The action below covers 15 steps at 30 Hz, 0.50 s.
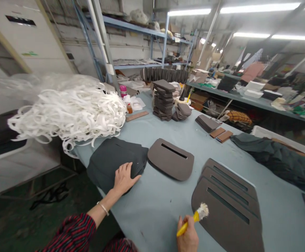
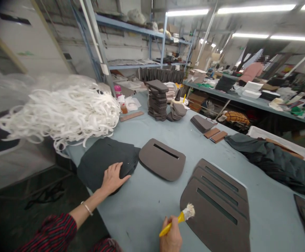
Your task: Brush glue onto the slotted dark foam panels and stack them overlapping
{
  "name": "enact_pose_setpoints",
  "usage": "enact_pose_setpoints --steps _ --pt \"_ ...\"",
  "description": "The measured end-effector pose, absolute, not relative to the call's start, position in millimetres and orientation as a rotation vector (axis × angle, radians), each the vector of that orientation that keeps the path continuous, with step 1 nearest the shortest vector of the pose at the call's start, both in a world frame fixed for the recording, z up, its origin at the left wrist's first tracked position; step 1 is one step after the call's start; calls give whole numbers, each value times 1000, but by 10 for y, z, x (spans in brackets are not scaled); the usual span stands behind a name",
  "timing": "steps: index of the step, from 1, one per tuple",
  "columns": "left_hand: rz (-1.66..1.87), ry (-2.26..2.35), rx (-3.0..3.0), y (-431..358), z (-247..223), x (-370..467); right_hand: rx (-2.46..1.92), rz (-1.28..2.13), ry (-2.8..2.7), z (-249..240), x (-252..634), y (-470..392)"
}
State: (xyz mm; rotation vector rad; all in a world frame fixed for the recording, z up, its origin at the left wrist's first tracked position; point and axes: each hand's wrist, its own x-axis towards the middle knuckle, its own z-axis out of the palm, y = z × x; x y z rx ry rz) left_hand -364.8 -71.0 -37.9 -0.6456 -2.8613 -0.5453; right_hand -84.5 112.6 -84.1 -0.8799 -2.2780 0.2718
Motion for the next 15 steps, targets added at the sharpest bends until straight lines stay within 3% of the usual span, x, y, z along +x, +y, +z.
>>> enact_pose_setpoints --steps 4,11,15 --pt "-874 -2980 -577 -658 -354 -3805 -930 389 -2261 -817 -899 964" --pt "-1263 -3114 -495 -1236 -51 -4715 -1067 380 -2217 -883 -902 837" --pt "-1486 -3070 -506 -1264 -44 -4726 -1030 388 -2275 -923 -960 816"
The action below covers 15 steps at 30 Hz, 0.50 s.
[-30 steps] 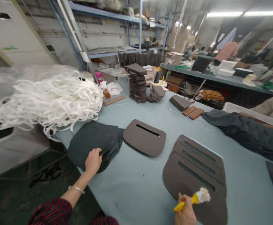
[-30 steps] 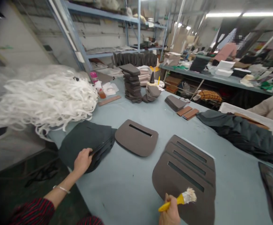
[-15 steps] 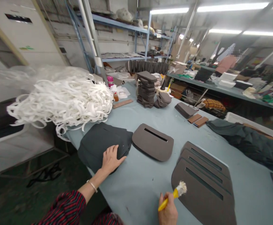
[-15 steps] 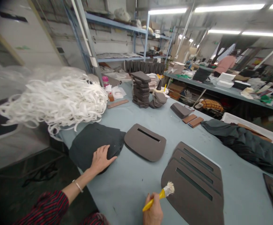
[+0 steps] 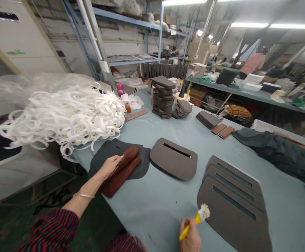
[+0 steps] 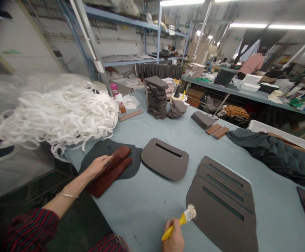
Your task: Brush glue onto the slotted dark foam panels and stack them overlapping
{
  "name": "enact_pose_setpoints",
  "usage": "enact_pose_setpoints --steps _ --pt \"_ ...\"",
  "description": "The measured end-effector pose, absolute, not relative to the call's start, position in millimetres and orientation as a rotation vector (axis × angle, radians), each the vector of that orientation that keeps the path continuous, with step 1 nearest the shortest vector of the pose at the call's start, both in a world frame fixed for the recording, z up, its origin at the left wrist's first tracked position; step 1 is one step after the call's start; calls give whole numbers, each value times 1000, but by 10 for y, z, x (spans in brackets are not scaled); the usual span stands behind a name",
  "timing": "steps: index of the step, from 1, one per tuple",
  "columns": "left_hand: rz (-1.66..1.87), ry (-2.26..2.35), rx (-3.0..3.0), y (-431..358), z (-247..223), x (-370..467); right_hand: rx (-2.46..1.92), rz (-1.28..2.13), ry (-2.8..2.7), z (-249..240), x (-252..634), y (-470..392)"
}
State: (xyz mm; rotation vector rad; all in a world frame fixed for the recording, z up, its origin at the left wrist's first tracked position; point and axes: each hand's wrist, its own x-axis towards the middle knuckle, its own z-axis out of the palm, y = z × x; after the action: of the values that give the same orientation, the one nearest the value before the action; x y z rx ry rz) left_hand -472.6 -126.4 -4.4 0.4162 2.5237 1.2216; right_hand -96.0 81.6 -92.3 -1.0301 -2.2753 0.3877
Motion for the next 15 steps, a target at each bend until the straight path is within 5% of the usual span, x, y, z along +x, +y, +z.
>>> enact_pose_setpoints --steps 15 --pt "1234 2146 485 -796 -365 -3732 -774 726 -2324 -765 -1284 758"
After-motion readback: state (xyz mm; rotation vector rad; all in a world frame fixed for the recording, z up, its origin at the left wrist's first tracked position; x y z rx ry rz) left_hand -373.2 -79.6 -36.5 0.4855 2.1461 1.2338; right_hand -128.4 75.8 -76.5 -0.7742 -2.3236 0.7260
